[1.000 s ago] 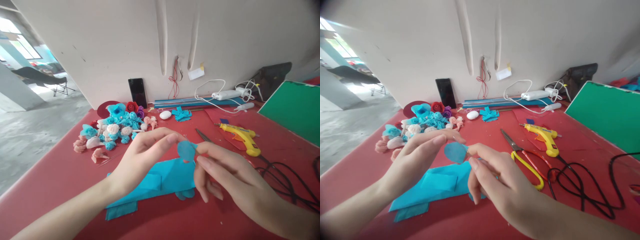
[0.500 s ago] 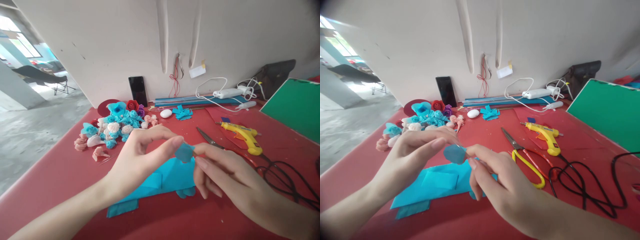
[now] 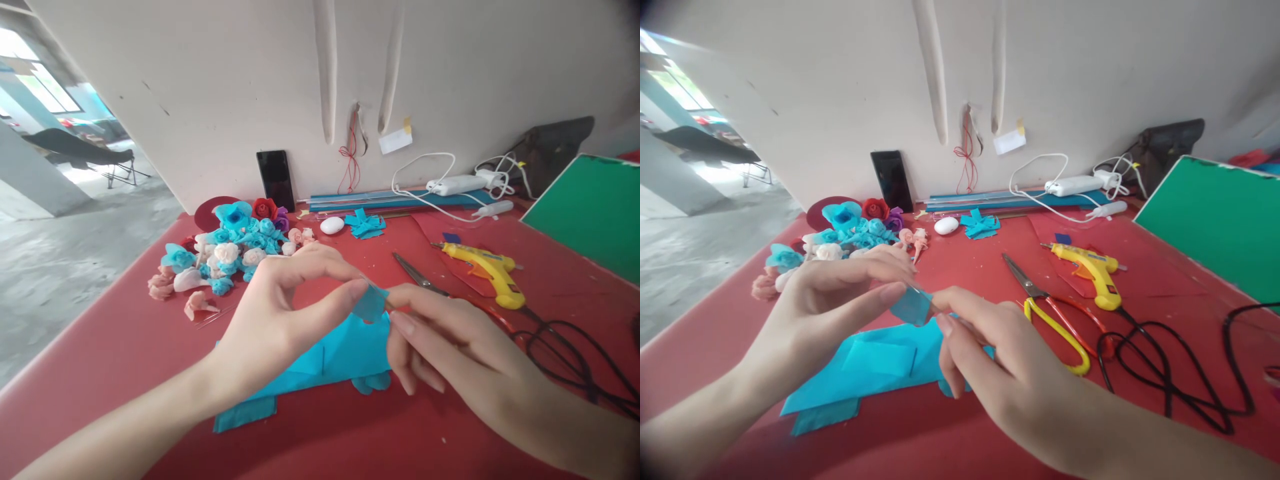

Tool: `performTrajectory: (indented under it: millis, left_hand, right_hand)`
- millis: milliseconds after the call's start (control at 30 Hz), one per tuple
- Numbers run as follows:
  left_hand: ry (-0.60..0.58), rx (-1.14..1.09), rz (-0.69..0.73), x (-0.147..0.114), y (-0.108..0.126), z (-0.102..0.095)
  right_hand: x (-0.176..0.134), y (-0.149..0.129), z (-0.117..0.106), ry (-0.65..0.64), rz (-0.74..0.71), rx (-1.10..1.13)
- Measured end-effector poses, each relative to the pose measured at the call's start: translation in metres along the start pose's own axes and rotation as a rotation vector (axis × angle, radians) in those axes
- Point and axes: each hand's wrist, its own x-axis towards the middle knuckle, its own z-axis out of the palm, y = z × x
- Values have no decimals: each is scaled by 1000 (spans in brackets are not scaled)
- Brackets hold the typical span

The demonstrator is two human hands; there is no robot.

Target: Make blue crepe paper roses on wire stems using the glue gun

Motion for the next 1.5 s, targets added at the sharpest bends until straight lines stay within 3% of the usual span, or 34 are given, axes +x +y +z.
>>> performTrajectory:
  millis: [367, 667, 933, 1500]
  left_hand:
    - [36, -31, 11, 3, 0, 2]
    - [-48, -83, -4, 2, -3, 2]
    - [-36, -65, -5, 2, -3, 0]
    - [-47, -173, -124, 4, -6, 6]
  right_hand:
    - [-1, 1, -1, -11, -9, -37]
    - [-1, 1, -1, -41, 54, 1]
    - [2, 0, -2, -80, 67, 75]
    - [8, -6, -3, 10, -22, 83]
